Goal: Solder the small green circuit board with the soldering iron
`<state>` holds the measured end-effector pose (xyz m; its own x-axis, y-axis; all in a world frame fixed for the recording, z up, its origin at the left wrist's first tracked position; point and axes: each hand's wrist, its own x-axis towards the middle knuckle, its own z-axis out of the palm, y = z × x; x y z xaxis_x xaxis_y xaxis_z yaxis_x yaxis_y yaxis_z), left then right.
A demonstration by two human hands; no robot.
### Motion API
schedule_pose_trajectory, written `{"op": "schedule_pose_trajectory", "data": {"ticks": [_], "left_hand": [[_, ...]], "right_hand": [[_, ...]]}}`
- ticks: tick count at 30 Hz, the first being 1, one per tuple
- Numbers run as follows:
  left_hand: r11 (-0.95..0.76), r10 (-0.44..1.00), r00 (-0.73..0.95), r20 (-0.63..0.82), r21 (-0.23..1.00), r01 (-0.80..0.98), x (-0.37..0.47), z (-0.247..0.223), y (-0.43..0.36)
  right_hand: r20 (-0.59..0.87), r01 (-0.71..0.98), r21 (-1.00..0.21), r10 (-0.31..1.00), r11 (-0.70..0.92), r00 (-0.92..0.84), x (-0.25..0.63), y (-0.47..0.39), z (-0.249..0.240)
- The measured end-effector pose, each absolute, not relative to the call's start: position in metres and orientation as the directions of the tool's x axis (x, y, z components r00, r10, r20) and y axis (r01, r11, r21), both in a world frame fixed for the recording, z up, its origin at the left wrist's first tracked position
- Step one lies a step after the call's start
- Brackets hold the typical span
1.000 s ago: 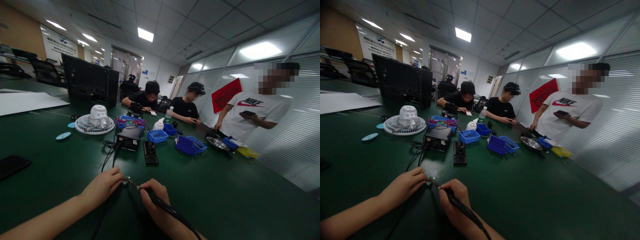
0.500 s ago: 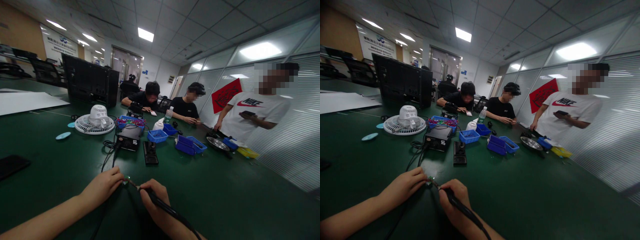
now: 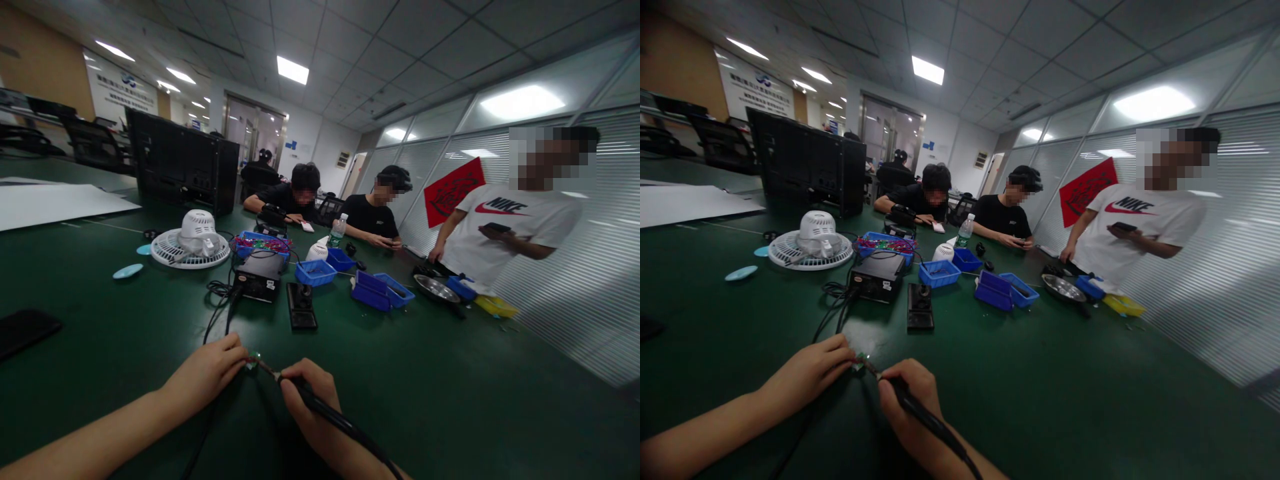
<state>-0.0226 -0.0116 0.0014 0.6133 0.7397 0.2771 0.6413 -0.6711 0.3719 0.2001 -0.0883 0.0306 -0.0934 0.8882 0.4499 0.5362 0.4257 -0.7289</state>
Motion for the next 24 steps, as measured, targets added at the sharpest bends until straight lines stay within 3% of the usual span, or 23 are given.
{"op": "schedule_pose_trajectory", "data": {"ticks": [24], "left_hand": [[-0.656,0.751,0.615,0.24,0.374,0.655,-0.0216,0.004,-0.0132]], "right_hand": [[0.458,0.521,-0.733,0.883,0.437,-0.097,0.2006,-0.0856,0.0311]]}}
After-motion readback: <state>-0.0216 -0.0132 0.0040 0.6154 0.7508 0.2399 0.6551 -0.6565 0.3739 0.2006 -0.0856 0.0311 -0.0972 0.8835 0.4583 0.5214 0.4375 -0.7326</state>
